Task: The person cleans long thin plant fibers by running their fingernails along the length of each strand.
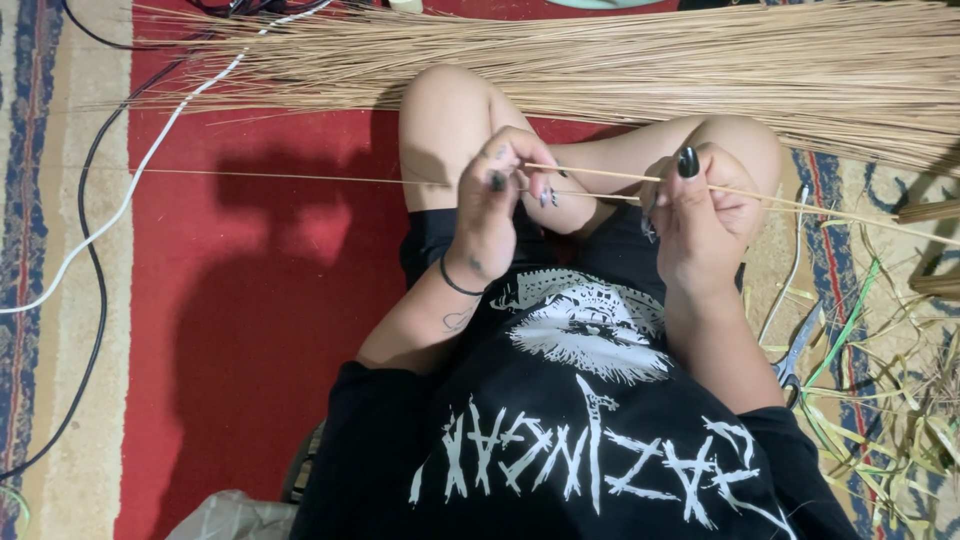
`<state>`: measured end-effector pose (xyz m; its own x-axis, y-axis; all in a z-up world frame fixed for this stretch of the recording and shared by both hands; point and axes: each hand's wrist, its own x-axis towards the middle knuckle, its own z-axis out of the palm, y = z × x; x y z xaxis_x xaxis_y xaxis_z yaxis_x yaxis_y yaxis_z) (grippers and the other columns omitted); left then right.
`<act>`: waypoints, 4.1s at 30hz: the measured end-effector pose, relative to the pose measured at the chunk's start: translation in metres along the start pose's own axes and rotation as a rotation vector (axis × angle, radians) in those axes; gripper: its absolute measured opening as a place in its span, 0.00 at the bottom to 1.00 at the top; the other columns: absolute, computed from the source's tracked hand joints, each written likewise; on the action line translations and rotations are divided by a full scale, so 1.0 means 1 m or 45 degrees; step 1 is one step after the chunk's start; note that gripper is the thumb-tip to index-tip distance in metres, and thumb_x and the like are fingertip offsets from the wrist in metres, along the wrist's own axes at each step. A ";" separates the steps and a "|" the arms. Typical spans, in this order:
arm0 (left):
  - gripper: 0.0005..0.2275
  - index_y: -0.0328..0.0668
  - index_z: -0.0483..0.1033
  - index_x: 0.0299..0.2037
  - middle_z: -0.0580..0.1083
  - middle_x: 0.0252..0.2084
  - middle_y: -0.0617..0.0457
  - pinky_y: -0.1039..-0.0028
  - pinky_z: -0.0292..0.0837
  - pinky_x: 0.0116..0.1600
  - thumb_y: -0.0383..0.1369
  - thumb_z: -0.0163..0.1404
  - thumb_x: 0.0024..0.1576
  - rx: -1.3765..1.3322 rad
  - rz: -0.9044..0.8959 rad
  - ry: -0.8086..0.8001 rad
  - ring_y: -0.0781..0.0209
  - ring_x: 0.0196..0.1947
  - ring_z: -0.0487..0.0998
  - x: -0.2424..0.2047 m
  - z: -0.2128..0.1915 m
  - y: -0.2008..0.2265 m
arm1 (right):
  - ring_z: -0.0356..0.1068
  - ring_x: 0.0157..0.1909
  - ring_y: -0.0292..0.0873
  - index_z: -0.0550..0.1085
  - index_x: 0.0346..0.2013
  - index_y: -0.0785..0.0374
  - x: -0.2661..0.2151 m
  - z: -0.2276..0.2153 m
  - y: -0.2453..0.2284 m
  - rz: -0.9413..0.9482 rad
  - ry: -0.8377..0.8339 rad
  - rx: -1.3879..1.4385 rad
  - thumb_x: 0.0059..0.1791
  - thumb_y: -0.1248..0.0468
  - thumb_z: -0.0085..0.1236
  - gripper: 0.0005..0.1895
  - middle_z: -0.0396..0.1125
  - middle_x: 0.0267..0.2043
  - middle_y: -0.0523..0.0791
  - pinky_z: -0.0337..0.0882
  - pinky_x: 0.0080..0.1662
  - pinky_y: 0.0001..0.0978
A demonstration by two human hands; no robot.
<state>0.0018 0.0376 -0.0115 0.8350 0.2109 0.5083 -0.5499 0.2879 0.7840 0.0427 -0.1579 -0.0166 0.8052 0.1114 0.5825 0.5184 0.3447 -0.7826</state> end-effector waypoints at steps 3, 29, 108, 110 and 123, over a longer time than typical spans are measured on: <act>0.19 0.37 0.74 0.29 0.73 0.23 0.45 0.76 0.70 0.34 0.43 0.43 0.67 0.019 -0.067 -0.012 0.61 0.24 0.73 -0.006 0.016 0.007 | 0.56 0.13 0.37 0.65 0.21 0.67 -0.002 0.011 -0.003 -0.017 -0.031 -0.018 0.61 0.68 0.46 0.22 0.55 0.10 0.48 0.58 0.24 0.21; 0.17 0.38 0.66 0.23 0.64 0.17 0.50 0.80 0.63 0.31 0.33 0.42 0.66 -0.095 0.036 0.210 0.64 0.21 0.67 -0.002 0.008 -0.007 | 0.55 0.14 0.32 0.68 0.24 0.61 -0.007 0.018 -0.004 0.066 0.183 -0.111 0.60 0.62 0.51 0.19 0.59 0.14 0.43 0.56 0.22 0.20; 0.16 0.48 0.66 0.28 0.65 0.21 0.60 0.82 0.66 0.33 0.49 0.48 0.60 -0.093 -0.551 0.009 0.72 0.21 0.66 0.018 0.014 -0.004 | 0.59 0.19 0.33 0.69 0.28 0.54 -0.009 -0.023 -0.001 0.211 0.408 -0.041 0.60 0.58 0.50 0.15 0.64 0.23 0.39 0.57 0.22 0.21; 0.16 0.46 0.67 0.27 0.65 0.22 0.59 0.81 0.66 0.34 0.46 0.46 0.62 -0.032 -0.534 -0.031 0.71 0.22 0.66 0.023 0.008 -0.003 | 0.61 0.22 0.33 0.70 0.28 0.54 -0.006 -0.030 -0.002 0.255 0.532 -0.097 0.57 0.54 0.54 0.15 0.64 0.23 0.40 0.57 0.25 0.22; 0.10 0.51 0.65 0.32 0.64 0.25 0.62 0.82 0.64 0.34 0.39 0.44 0.65 -0.074 -0.429 -0.040 0.74 0.25 0.63 0.021 0.008 -0.023 | 0.54 0.19 0.30 0.66 0.29 0.52 -0.009 -0.031 0.013 0.323 0.594 -0.112 0.57 0.58 0.53 0.13 0.60 0.23 0.37 0.54 0.23 0.22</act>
<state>0.0320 0.0275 -0.0159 0.9696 0.0660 0.2355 -0.2423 0.3895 0.8886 0.0510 -0.1836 -0.0390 0.9402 -0.2522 0.2288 0.2972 0.2794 -0.9130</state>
